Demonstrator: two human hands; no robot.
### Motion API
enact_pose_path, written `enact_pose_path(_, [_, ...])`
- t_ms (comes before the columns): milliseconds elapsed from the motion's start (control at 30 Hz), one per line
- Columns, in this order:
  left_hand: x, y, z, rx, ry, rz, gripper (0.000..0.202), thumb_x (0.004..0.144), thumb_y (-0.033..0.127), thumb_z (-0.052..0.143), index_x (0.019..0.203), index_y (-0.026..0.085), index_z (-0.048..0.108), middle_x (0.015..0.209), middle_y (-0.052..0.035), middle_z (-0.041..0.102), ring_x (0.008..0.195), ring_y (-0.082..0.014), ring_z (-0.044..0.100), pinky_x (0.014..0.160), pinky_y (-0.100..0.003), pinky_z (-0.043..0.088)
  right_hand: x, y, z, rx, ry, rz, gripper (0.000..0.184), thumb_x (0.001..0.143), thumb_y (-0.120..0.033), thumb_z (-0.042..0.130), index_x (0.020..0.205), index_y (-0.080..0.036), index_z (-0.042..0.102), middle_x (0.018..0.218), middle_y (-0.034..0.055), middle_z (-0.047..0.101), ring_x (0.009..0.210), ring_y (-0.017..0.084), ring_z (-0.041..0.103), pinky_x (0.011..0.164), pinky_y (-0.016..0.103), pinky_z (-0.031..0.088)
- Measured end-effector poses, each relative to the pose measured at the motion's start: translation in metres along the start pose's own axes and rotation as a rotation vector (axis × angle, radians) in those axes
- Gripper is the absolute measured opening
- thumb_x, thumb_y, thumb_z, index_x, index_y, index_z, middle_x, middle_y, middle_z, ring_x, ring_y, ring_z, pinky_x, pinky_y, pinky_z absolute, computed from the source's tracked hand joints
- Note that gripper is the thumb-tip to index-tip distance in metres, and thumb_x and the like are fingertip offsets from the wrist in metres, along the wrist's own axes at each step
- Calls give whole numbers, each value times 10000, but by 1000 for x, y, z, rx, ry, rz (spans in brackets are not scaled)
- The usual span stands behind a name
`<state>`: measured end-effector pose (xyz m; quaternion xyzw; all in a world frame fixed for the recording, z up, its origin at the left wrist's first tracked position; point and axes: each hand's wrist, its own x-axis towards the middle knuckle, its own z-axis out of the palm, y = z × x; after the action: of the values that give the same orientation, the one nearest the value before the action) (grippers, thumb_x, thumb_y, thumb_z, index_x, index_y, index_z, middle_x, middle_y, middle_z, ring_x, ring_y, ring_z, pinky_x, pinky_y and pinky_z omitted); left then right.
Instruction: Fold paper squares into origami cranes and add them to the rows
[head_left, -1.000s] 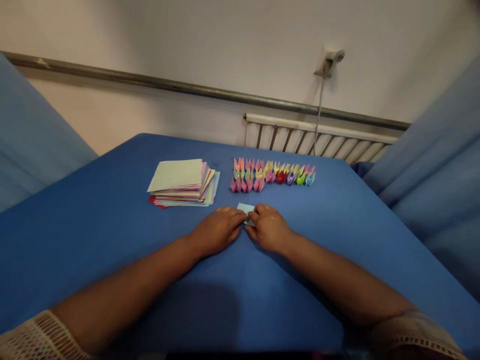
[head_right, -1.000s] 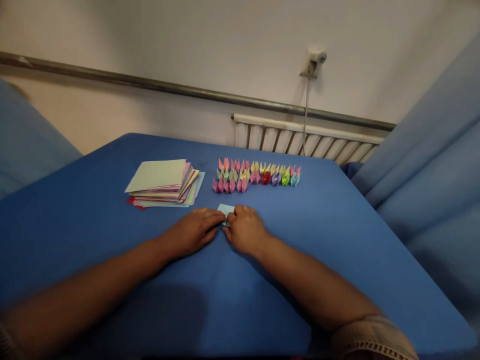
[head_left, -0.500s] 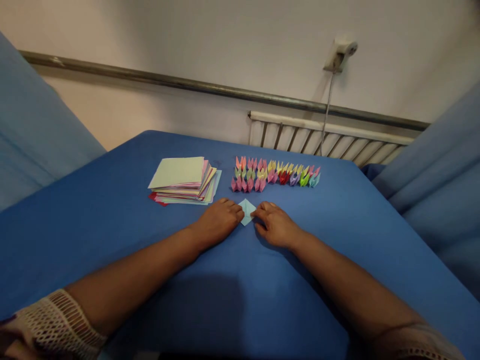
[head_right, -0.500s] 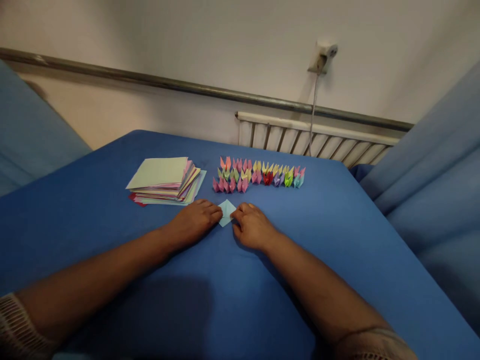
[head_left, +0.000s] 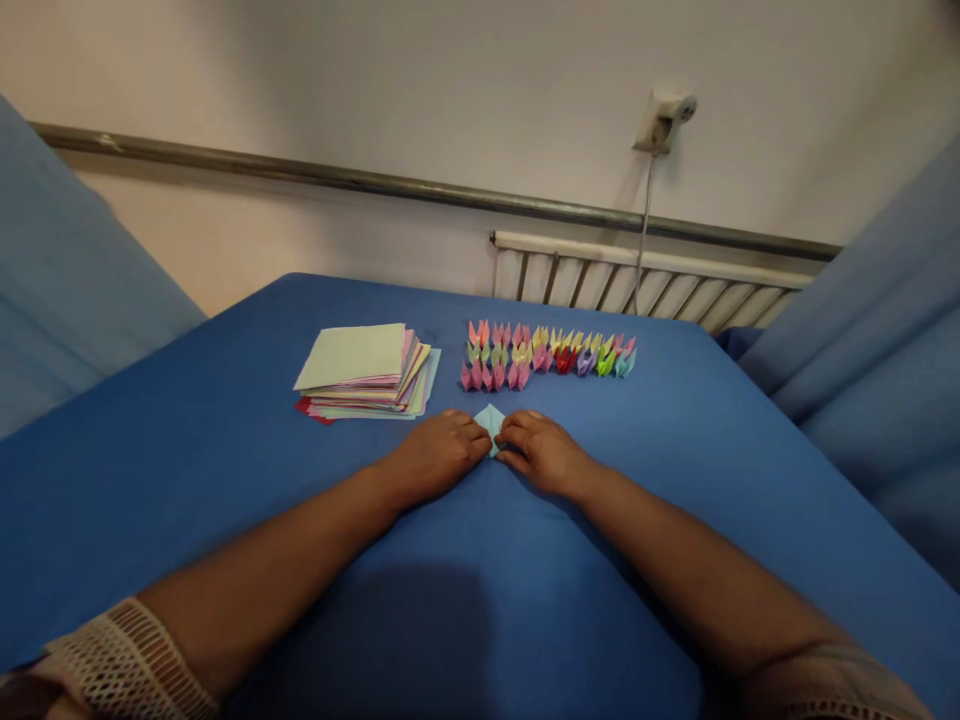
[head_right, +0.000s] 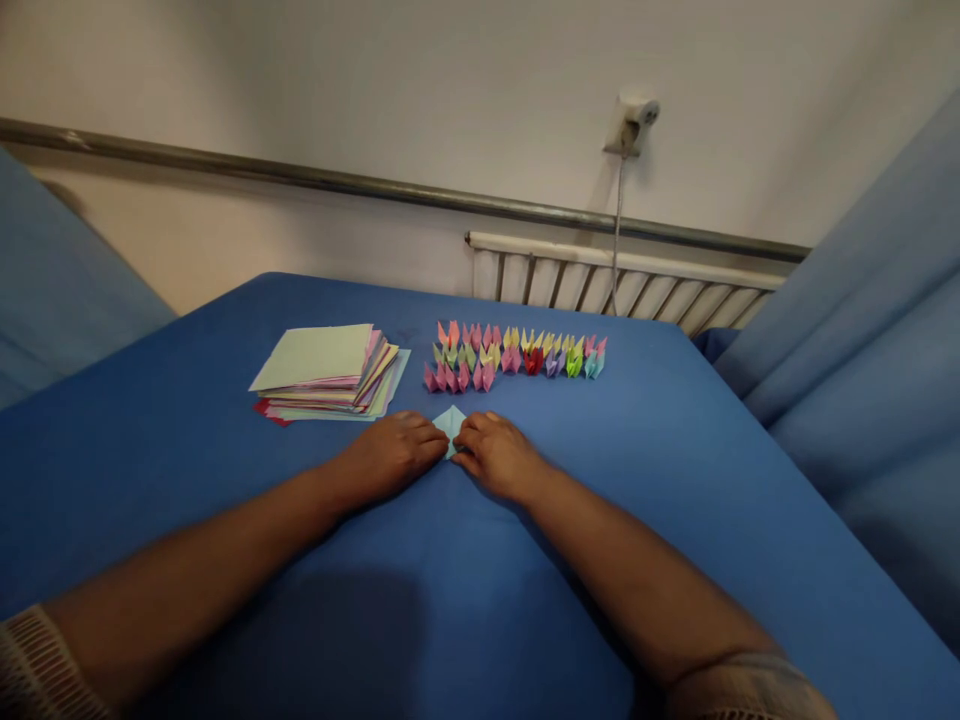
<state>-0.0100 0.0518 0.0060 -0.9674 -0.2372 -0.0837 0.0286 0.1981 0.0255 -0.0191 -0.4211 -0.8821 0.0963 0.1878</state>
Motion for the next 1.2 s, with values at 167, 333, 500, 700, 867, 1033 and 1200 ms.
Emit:
enact_pose_path(167, [-1, -2, 4, -45, -35, -135, 191, 918, 255, 454, 883, 177, 624, 819, -49, 639, 806, -194, 570, 753, -318, 405, 1, 0, 3, 3, 23, 33, 267, 890, -364, 575, 1057, -161, 623, 1011, 79, 600, 977, 193, 518, 871, 337, 411])
enact_pose_path(333, [-3, -4, 4, -227, -11, -201, 163, 884, 264, 496, 977, 192, 609, 900, -39, 639, 882, -194, 564, 788, -304, 418, 5, -1, 6, -64, 13, 51, 203, 935, -307, 500, 986, -169, 639, 978, 78, 613, 938, 190, 520, 855, 332, 404])
enact_pose_path(500, [-1, -8, 10, -316, 21, -228, 152, 869, 294, 531, 951, 188, 601, 923, -45, 630, 899, -198, 551, 823, -319, 417, 4, -1, 8, -34, 49, 74, 165, 937, -240, 481, 959, -170, 628, 942, 64, 613, 898, 176, 521, 825, 303, 407])
enact_pose_path(700, [5, -10, 16, -365, 53, -326, 178, 896, 249, 463, 894, 179, 627, 938, -58, 648, 887, -194, 563, 841, -334, 411, 6, 4, 15, 84, 110, 200, 124, 912, -238, 511, 851, -176, 599, 861, 41, 583, 856, 163, 522, 809, 297, 403])
enact_pose_path(867, [6, -8, 20, -283, 87, -399, 130, 858, 249, 504, 830, 172, 605, 885, -53, 630, 841, -196, 555, 826, -345, 405, 9, 4, 18, 82, 133, 304, 110, 888, -229, 522, 810, -176, 579, 844, 36, 578, 835, 163, 521, 800, 303, 392])
enact_pose_path(1033, [5, -8, 21, -257, 95, -446, 61, 815, 230, 546, 808, 183, 584, 846, -38, 611, 817, -198, 541, 780, -339, 416, 9, 0, 15, 31, 122, 340, 85, 865, -207, 535, 797, -174, 573, 841, 44, 587, 825, 169, 524, 786, 298, 395])
enact_pose_path(1200, [4, -11, 22, -257, 144, -304, 161, 846, 180, 529, 960, 188, 642, 1056, -54, 646, 968, -204, 553, 872, -362, 425, 3, -9, 6, -62, 65, 222, 172, 903, -180, 476, 1005, -166, 613, 974, 81, 612, 919, 197, 526, 820, 318, 397])
